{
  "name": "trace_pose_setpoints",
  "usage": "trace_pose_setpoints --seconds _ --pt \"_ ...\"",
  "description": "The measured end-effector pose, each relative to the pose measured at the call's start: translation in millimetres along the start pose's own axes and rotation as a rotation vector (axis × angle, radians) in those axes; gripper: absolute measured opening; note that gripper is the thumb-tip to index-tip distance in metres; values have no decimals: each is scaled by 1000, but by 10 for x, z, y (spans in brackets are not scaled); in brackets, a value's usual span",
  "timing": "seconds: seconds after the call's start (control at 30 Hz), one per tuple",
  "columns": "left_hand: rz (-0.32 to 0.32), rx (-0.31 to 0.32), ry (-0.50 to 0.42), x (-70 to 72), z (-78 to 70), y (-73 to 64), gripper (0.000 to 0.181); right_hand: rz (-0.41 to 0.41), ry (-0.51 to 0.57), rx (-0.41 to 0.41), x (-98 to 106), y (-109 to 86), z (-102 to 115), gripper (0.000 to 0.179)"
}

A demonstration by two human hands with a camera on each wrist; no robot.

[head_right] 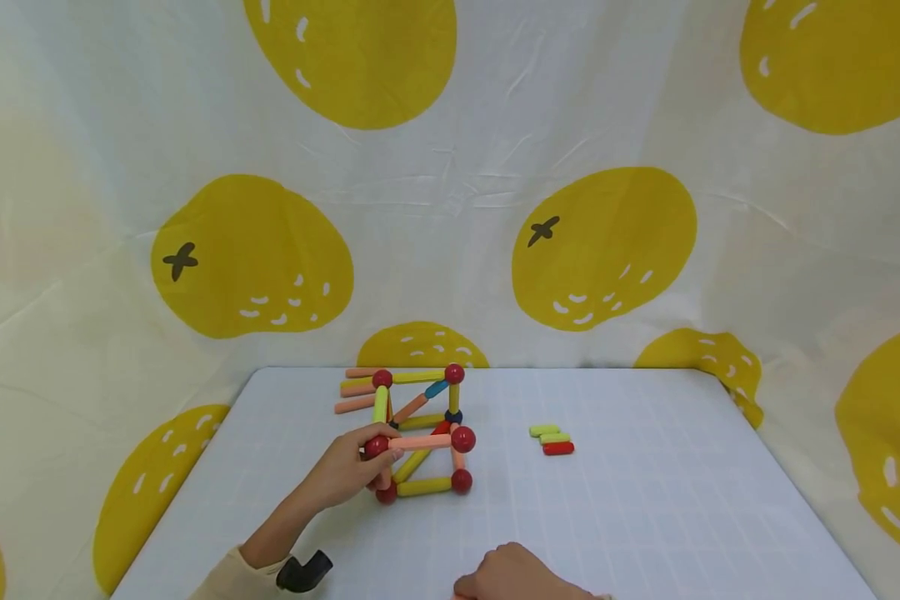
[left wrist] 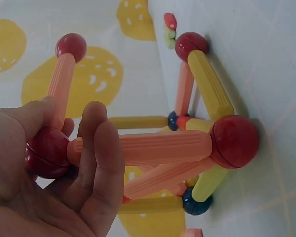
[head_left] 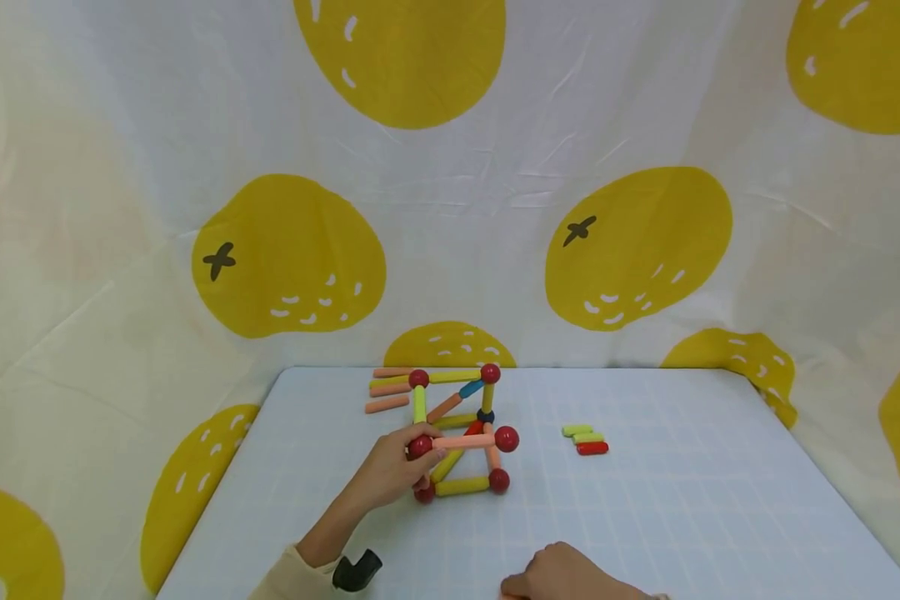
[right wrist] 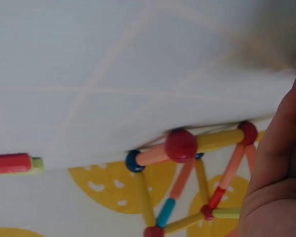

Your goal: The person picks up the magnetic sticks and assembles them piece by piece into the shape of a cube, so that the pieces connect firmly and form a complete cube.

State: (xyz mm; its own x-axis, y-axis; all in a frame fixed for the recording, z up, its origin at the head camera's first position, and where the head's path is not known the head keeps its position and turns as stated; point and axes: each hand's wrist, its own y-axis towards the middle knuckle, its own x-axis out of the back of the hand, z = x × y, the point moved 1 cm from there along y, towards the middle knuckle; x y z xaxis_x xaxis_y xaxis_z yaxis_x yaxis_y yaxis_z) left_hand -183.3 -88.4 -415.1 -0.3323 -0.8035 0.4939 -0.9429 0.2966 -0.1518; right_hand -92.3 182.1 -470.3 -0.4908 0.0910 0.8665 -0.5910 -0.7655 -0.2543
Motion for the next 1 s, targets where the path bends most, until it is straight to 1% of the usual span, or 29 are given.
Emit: trace_pose_setpoints --seconds 0.07,0.13,0.17,0.23,0.3,0.4,0.5,0.67,0.83,1.0 --pt "-4 4 3 2 -1 -3 32 -85 103 -62 68 31 -105 28" --pt "-6 11 0 5 -8 -10 33 -190 194 -133 142 60 -214 26" --pt "-7 11 -1 4 -8 -11 33 -240 221 -160 174 76 -266 25" --pt "-7 11 -2 2 -8 -14 34 -319 258 -189 229 105 -355 27" --pt "-9 9 -6 1 -11 -15 34 -365 306 -204 259 130 -415 28" --pt "-12 5 -10 3 -10 -10 34 -381 404 -228 274 158 -457 34" --pt "-14 -2 -15 7 -5 -4 33 -381 462 -231 272 183 -475 36" --pt "-9 -6 -18 11 -9 1 34 -382 497 -222 260 222 -525 34" --pt "-5 -10 -20 8 -7 1 32 -382 556 -248 277 256 -591 38" --pt "-6 -16 -23 7 -2 0 32 -393 602 -273 327 283 -612 42"
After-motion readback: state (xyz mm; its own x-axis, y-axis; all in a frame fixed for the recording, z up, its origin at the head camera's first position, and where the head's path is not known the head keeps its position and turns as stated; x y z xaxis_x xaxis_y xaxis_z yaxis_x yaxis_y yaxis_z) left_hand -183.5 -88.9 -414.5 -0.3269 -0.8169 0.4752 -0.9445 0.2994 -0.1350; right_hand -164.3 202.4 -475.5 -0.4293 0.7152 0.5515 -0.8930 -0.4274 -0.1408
